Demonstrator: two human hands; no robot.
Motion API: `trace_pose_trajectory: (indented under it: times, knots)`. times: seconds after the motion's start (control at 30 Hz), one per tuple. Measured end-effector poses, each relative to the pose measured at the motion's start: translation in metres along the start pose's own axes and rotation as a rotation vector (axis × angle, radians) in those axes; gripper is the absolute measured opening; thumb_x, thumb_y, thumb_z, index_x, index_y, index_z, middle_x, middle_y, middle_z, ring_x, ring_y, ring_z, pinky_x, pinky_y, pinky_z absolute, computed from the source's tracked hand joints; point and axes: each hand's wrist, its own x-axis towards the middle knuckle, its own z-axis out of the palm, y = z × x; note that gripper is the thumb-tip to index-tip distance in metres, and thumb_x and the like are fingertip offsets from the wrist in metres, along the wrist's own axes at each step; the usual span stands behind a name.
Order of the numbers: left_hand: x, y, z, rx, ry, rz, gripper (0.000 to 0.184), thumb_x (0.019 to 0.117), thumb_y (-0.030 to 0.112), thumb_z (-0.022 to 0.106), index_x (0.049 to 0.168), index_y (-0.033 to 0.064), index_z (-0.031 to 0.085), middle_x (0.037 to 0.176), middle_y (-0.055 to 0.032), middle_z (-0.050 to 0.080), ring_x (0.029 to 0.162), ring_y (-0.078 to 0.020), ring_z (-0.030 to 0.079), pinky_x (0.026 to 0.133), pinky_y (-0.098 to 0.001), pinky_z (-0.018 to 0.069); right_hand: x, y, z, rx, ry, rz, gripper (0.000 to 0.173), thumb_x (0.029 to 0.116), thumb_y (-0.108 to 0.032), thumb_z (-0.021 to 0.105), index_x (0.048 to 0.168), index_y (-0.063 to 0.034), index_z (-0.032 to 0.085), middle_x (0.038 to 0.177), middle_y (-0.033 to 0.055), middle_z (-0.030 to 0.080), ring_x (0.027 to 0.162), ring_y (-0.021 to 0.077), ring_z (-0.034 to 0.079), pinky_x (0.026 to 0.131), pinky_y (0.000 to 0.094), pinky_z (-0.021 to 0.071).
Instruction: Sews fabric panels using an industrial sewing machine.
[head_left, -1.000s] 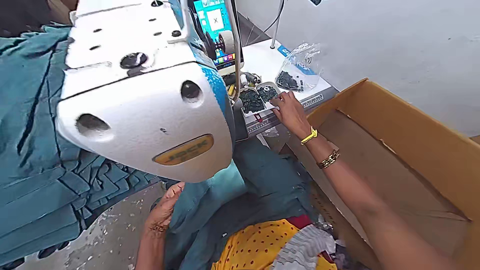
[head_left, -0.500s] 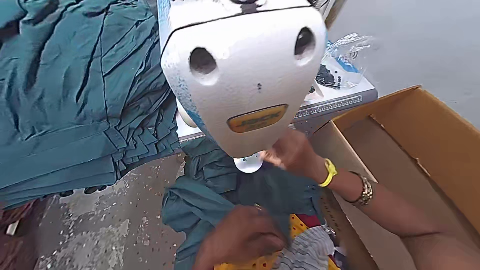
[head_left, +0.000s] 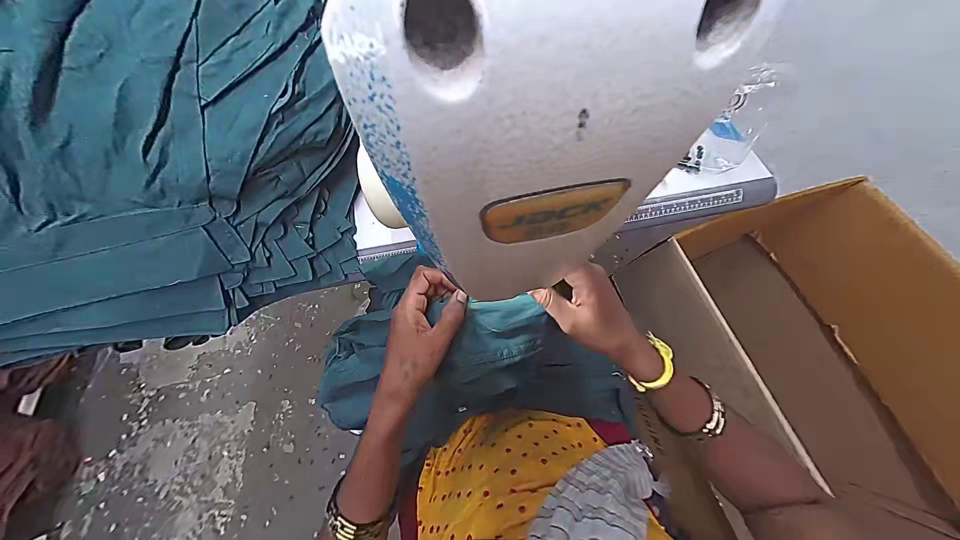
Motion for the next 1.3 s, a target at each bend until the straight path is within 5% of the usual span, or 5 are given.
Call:
trace_pose_trajectory:
  times: [0.37,0.53,0.8,1.2,1.3]
  knots:
    - [0.013,0.009,0.010,-0.197,0.034,-0.169,0.034,0.0937,0.005,0.059,0.126,-0.0014,0.049,0.101,0.0027,0.067,0.096,0.0007,0.065,0.088,-0.0180,0.0544,0.011,0.014,-0.006,0.036,-0.008,0.228,0.017,0.0979,-0.021,0.065,0.106,-0.0073,0.061,0.086,-0.0033,0.065,0.081,0.0008,0.062,0.077,0.0238,0.0529]
    - [0.012,0.007,0.015,-0.253,0.048,-0.172,0.034,0.0946,0.004,0.057,0.126,-0.0038,0.047,0.100,0.0013,0.063,0.094,0.0002,0.064,0.086,-0.0169,0.0537,0.031,0.058,-0.041,-0.602,0.218,0.053,0.017,0.0948,-0.001,0.062,0.106,-0.0002,0.075,0.101,0.0202,0.070,0.099,0.0386,0.068,0.082,0.0522,0.0556]
    - [0.010,0.004,0.018,-0.231,0.065,-0.134,0.025,0.0938,0.004,0.056,0.117,-0.0017,0.050,0.095,0.0033,0.062,0.089,0.0011,0.063,0.083,-0.0178,0.0540,0.042,0.086,-0.047,-0.731,0.154,-0.017,0.015,0.0956,-0.010,0.069,0.103,0.0027,0.072,0.108,0.0248,0.067,0.103,0.0454,0.066,0.082,0.0571,0.0553]
    - [0.015,-0.007,0.018,-0.134,0.079,-0.134,0.030,0.0941,0.013,0.060,0.118,-0.0013,0.049,0.097,0.0015,0.061,0.090,0.0014,0.061,0.083,-0.0175,0.0523,0.026,0.044,-0.066,-0.272,0.217,0.330,0.019,0.0958,-0.007,0.067,0.113,-0.0027,0.072,0.095,0.0081,0.072,0.080,0.0132,0.065,0.074,0.0373,0.0532]
    - [0.001,-0.008,0.007,0.260,0.028,-0.058,0.048,0.0995,0.036,0.058,0.120,-0.0075,0.059,0.100,-0.0153,0.069,0.090,-0.0200,0.067,0.081,-0.0410,0.0546,0.029,0.028,-0.056,-0.310,0.195,0.185,0.013,0.0943,-0.008,0.068,0.103,-0.0003,0.072,0.090,0.0089,0.072,0.076,0.0141,0.067,0.071,0.0367,0.0550]
